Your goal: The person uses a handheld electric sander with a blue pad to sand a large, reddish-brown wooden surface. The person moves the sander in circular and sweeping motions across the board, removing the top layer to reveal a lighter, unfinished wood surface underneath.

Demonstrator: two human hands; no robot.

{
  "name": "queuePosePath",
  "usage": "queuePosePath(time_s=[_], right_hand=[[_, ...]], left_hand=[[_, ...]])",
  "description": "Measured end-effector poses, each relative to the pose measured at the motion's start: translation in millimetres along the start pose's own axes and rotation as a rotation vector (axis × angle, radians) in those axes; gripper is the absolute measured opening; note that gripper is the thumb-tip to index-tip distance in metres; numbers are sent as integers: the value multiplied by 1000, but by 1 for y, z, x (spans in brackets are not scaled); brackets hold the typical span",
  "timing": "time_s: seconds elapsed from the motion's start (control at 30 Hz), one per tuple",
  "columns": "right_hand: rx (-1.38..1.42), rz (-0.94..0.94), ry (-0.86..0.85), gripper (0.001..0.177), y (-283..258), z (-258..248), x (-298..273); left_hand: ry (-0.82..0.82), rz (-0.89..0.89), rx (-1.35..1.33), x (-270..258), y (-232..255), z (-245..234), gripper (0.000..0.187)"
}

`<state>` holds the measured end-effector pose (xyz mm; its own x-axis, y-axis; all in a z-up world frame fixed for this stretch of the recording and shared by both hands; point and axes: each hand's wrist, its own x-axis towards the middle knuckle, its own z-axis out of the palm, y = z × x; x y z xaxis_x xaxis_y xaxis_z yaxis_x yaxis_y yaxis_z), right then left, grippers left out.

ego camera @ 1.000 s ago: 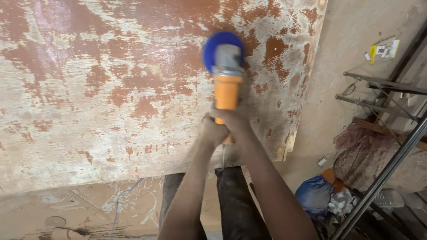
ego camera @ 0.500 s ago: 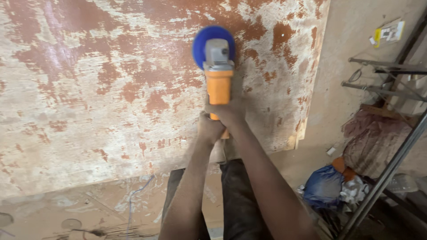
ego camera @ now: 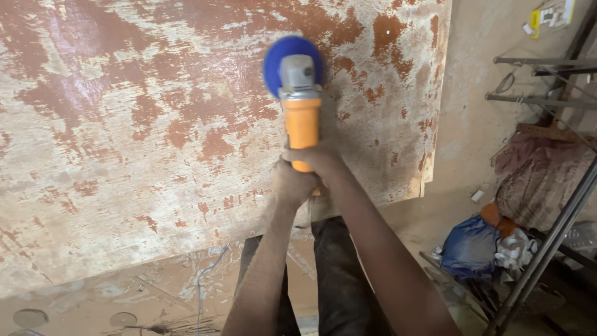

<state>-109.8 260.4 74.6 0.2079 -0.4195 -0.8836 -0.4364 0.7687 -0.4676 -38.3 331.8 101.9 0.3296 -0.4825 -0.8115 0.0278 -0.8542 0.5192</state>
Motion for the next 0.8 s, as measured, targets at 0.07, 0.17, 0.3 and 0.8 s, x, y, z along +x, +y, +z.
queuePosePath(time_s=[0.07, 0.17, 0.3, 0.8], right_hand=[[126, 12, -36, 45, 9, -15, -2], [155, 31, 35, 36, 18, -36, -3], [196, 67, 77, 29, 14, -61, 15], [-548, 143, 42, 69, -121, -36, -31]], left_hand=[[-50, -150, 21, -3, 7, 9, 52], [-11, -70, 129, 3, 18, 26, 56], [-45, -133, 91, 13, 28, 45, 61], [114, -19, -446, 53, -11, 57, 48]])
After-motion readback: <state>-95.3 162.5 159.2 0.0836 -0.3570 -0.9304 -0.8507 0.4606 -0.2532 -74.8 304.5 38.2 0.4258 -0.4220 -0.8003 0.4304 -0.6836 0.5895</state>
